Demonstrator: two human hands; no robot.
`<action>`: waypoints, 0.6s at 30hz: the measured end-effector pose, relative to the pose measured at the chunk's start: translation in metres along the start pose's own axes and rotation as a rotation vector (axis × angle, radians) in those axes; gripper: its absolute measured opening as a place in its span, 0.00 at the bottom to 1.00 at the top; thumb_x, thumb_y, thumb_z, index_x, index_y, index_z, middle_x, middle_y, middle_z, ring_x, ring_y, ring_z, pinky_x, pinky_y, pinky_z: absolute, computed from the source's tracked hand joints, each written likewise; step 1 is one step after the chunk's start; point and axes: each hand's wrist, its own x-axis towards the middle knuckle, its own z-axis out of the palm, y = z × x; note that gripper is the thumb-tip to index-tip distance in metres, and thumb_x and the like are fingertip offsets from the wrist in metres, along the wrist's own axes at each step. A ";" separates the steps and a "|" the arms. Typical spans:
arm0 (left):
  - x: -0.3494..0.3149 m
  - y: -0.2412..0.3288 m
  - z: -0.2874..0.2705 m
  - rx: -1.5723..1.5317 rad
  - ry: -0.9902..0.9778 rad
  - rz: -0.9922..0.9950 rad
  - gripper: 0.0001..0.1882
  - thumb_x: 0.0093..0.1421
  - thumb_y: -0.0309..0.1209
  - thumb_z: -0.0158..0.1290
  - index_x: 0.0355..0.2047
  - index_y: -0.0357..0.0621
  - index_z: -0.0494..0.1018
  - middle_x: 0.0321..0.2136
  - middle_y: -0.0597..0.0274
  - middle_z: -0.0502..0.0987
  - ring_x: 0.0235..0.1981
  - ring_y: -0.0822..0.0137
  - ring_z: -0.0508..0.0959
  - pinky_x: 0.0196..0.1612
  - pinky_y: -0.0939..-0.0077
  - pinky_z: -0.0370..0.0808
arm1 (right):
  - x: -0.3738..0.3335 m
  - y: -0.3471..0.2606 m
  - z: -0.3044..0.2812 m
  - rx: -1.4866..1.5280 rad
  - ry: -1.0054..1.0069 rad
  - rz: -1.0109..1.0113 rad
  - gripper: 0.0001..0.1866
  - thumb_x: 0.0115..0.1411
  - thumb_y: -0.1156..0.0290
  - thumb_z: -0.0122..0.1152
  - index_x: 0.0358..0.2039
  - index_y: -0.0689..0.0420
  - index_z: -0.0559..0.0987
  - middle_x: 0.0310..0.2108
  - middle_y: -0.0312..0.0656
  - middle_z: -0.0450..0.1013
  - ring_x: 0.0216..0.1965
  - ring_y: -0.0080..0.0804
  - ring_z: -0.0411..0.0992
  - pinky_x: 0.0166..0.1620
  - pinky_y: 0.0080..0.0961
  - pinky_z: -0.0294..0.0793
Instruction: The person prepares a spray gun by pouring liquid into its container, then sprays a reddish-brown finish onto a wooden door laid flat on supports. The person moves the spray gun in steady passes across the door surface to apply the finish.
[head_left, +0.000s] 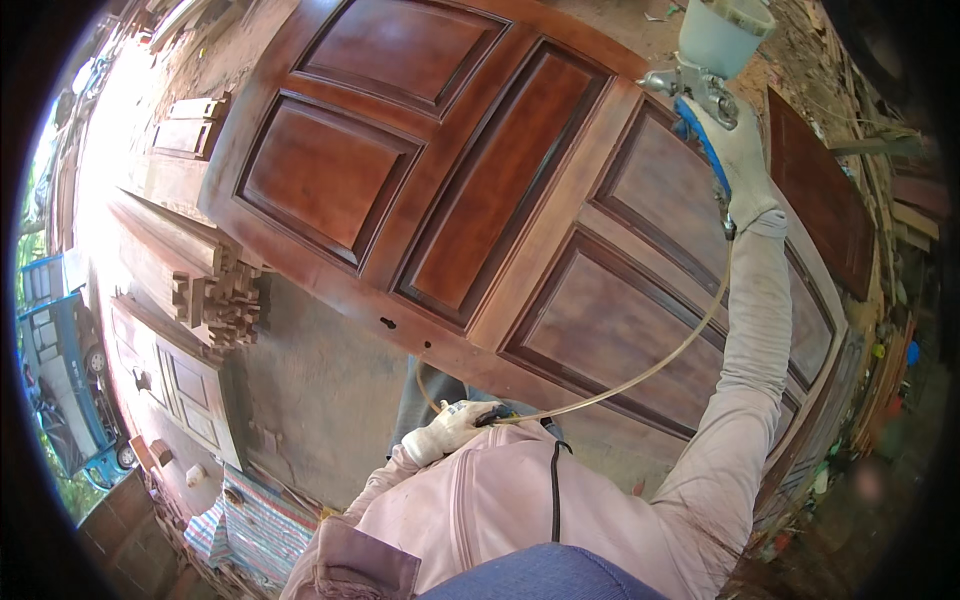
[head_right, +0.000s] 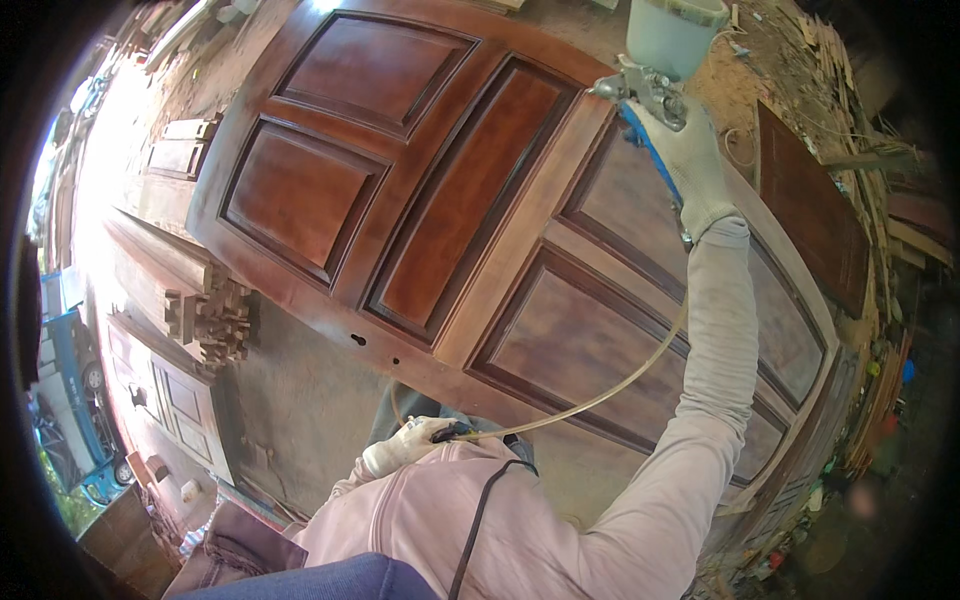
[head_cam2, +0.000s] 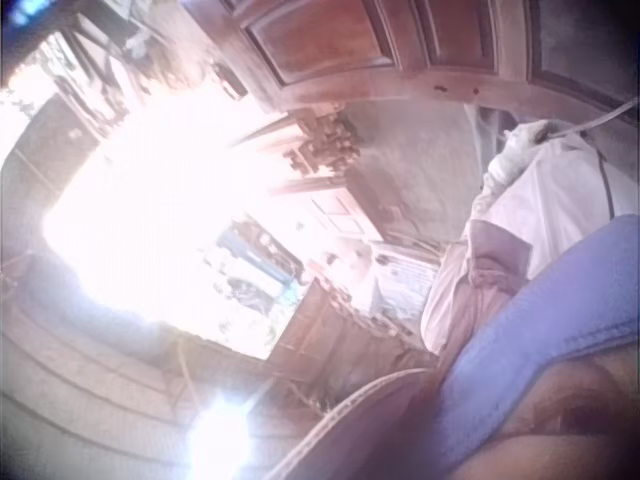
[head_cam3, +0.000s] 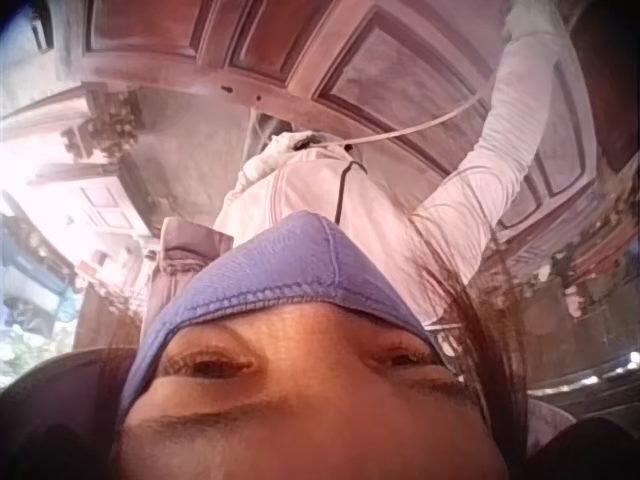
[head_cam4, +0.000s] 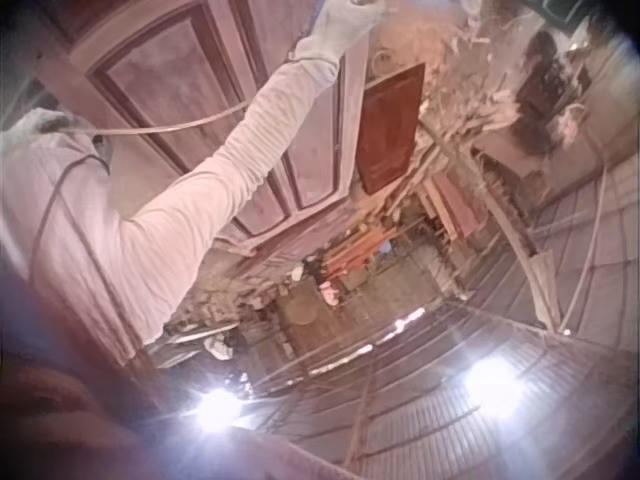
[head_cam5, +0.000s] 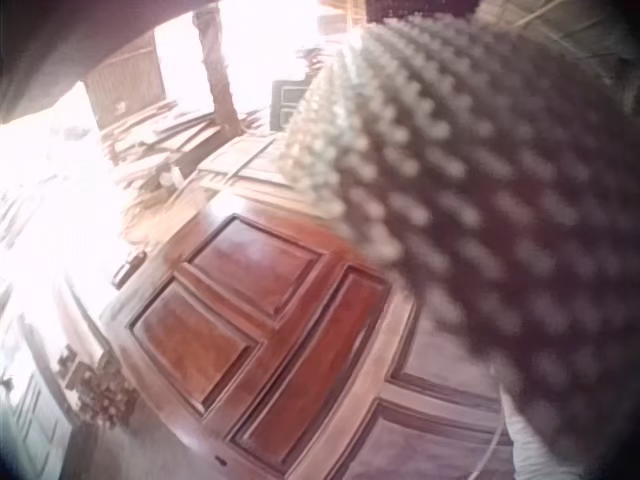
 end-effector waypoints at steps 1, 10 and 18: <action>-0.001 0.004 -0.003 0.006 -0.007 0.000 0.26 0.60 0.41 0.56 0.54 0.36 0.71 0.47 0.45 0.78 0.49 0.50 0.77 0.52 0.63 0.73 | -0.006 0.000 -0.001 0.036 -0.013 0.058 0.17 0.60 0.66 0.65 0.47 0.61 0.79 0.33 0.36 0.79 0.28 0.18 0.75 0.33 0.16 0.73; 0.002 0.023 -0.014 -0.036 -0.122 0.021 0.20 0.59 0.34 0.57 0.50 0.37 0.74 0.43 0.47 0.80 0.45 0.50 0.80 0.47 0.66 0.75 | -0.023 0.045 -0.055 -0.412 0.267 -0.083 0.19 0.59 0.64 0.64 0.48 0.59 0.80 0.35 0.38 0.80 0.31 0.24 0.78 0.37 0.22 0.75; 0.009 0.042 0.000 -0.065 -0.171 0.097 0.17 0.61 0.35 0.56 0.46 0.36 0.75 0.39 0.47 0.80 0.41 0.52 0.80 0.44 0.65 0.75 | -0.119 0.002 -0.078 -0.142 -0.120 0.056 0.17 0.60 0.71 0.63 0.50 0.62 0.79 0.27 0.31 0.74 0.27 0.15 0.68 0.34 0.17 0.69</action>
